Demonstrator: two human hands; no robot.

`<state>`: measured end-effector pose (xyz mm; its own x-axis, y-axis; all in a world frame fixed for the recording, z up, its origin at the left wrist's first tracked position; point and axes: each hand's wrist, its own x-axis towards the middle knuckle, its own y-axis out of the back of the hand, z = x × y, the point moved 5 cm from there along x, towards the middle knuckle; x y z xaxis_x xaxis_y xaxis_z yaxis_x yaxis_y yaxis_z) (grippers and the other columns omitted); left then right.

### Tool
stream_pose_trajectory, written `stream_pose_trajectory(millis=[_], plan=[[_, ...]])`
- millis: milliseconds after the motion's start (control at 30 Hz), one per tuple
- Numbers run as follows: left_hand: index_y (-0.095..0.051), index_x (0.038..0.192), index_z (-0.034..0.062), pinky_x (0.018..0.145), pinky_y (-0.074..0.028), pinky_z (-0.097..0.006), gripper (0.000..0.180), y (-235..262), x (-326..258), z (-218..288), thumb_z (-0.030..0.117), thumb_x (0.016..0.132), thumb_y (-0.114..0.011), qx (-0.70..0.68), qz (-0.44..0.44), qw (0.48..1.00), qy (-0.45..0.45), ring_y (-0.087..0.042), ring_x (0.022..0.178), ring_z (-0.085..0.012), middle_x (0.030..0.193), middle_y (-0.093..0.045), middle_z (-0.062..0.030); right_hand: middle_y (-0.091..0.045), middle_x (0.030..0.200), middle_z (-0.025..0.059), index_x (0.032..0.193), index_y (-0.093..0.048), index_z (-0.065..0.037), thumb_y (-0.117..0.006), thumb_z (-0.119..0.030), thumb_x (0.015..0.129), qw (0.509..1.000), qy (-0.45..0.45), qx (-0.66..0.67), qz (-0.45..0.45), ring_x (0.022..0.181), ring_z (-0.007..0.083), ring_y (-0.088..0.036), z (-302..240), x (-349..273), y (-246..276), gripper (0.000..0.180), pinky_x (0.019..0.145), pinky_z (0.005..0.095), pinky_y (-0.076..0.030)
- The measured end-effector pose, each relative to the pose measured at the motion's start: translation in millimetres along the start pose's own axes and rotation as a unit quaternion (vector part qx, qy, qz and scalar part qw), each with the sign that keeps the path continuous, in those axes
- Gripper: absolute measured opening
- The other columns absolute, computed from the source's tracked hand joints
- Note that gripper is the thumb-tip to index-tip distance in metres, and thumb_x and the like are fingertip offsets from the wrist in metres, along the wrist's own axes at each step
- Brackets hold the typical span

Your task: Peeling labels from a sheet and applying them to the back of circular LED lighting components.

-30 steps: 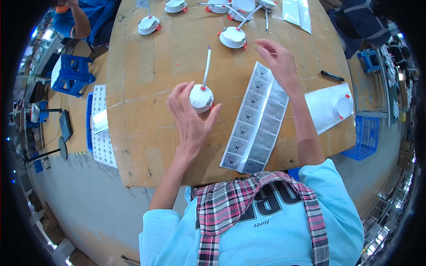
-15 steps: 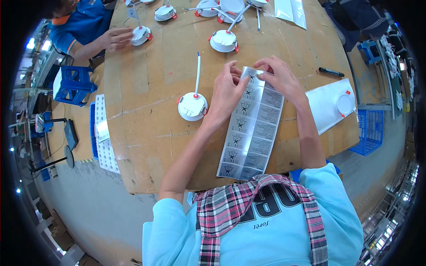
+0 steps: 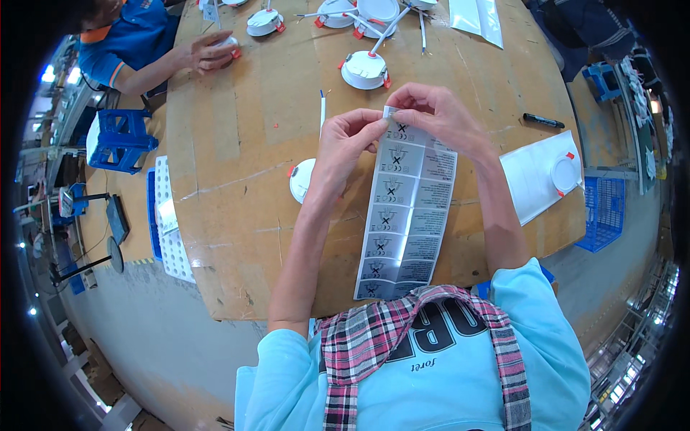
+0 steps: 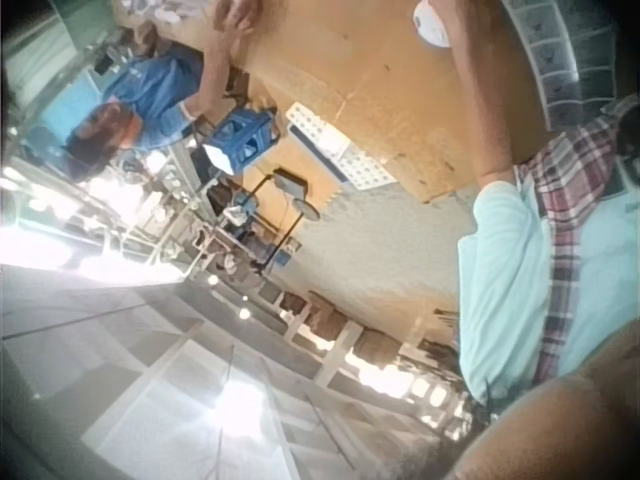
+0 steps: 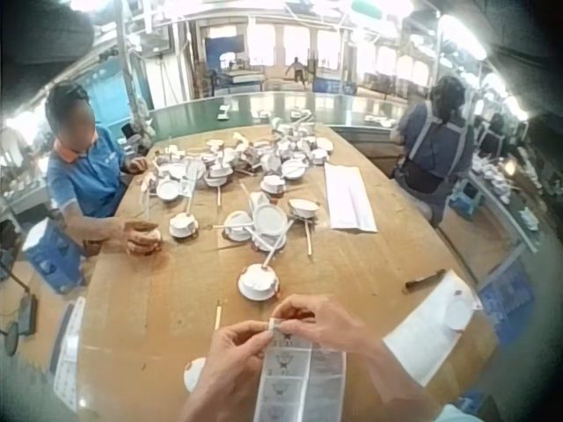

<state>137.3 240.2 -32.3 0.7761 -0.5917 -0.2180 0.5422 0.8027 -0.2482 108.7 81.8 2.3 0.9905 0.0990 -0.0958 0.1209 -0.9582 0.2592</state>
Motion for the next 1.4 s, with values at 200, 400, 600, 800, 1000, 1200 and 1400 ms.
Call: stream_pose_trajectory(millis=[200,400,600,800,1000,1200,1400], plan=[[-0.070,0.096,-0.0009,0.062,-0.052,-0.022,0.021,8.2,-0.3,8.3,0.017,0.089,-0.065,-0.010,0.011,1.000,0.003,-0.064,0.072,-0.0087,0.085,-0.069,-0.0056,-0.064,0.087,0.0039,0.098,-0.064,0.001,-0.062,-0.012,0.089,1.000,0.007,0.025,-0.008,0.083,0.0117,-0.060,2.6,3.1,-6.8,0.016,0.078,0.0272,-0.049],[-0.069,0.095,-0.0013,0.061,-0.052,-0.022,0.020,7.4,-4.5,22.4,0.017,0.089,-0.065,0.054,0.026,0.998,-0.025,-0.064,0.069,-0.0092,0.079,-0.068,-0.0058,-0.063,0.086,0.0034,0.100,-0.064,-0.001,-0.061,-0.011,0.089,0.998,0.057,0.007,-0.008,0.082,0.0112,-0.060,-5.4,4.0,-7.2,0.015,0.080,0.0281,-0.049],[-0.068,0.091,-0.0003,0.060,-0.050,-0.022,0.018,9.2,0.9,30.8,0.018,0.088,-0.066,0.074,0.010,0.997,-0.035,-0.062,0.066,-0.0076,0.074,-0.067,-0.0035,-0.057,0.080,0.0021,0.113,-0.059,-0.002,-0.061,-0.007,0.087,0.996,0.075,0.026,-0.035,0.078,0.0110,-0.057,-14.8,4.0,-6.3,0.026,0.080,0.0280,-0.048],[-0.067,0.091,0.0002,0.060,-0.049,-0.022,0.016,9.5,1.9,31.6,0.016,0.090,-0.064,0.075,-0.021,0.997,-0.029,-0.060,0.065,-0.0071,0.072,-0.065,-0.0024,-0.057,0.079,0.0042,0.112,-0.059,0.000,-0.062,-0.005,0.085,0.996,0.085,0.009,-0.023,0.077,0.0129,-0.057,-21.8,2.3,-9.0,0.027,0.078,0.0295,-0.049],[-0.066,0.092,-0.0008,0.061,-0.050,-0.023,0.018,7.8,-8.8,39.7,0.017,0.092,-0.063,0.167,0.058,0.982,-0.060,-0.061,0.068,-0.0074,0.076,-0.066,-0.0034,-0.064,0.084,0.0134,0.099,-0.064,0.002,-0.062,-0.007,0.085,0.951,0.142,-0.186,0.201,0.073,0.0238,-0.062,-49.4,-25.7,-2.0,0.016,0.070,0.0336,-0.050],[-0.064,0.091,-0.0023,0.062,-0.052,-0.024,0.016,-9.2,-20.9,55.3,0.013,0.091,-0.062,0.294,0.052,0.946,-0.129,-0.060,0.068,-0.0092,0.078,-0.066,-0.0049,-0.066,0.078,0.0192,0.093,-0.066,0.005,-0.061,-0.011,0.087,0.982,0.040,-0.162,0.093,0.067,0.0263,-0.064,-38.1,-29.1,-17.8,0.019,0.063,0.0357,-0.049],[-0.062,0.090,-0.0033,0.057,-0.049,-0.029,0.013,-21.0,-29.2,63.6,0.010,0.090,-0.061,0.326,0.051,0.929,-0.168,-0.059,0.065,-0.0113,0.076,-0.065,-0.0079,-0.070,0.084,0.0169,0.102,-0.067,0.004,-0.058,-0.009,0.087,0.994,-0.007,-0.103,0.034,0.070,0.0218,-0.068,-36.6,-30.8,-14.0,0.022,0.066,0.0322,-0.053]])
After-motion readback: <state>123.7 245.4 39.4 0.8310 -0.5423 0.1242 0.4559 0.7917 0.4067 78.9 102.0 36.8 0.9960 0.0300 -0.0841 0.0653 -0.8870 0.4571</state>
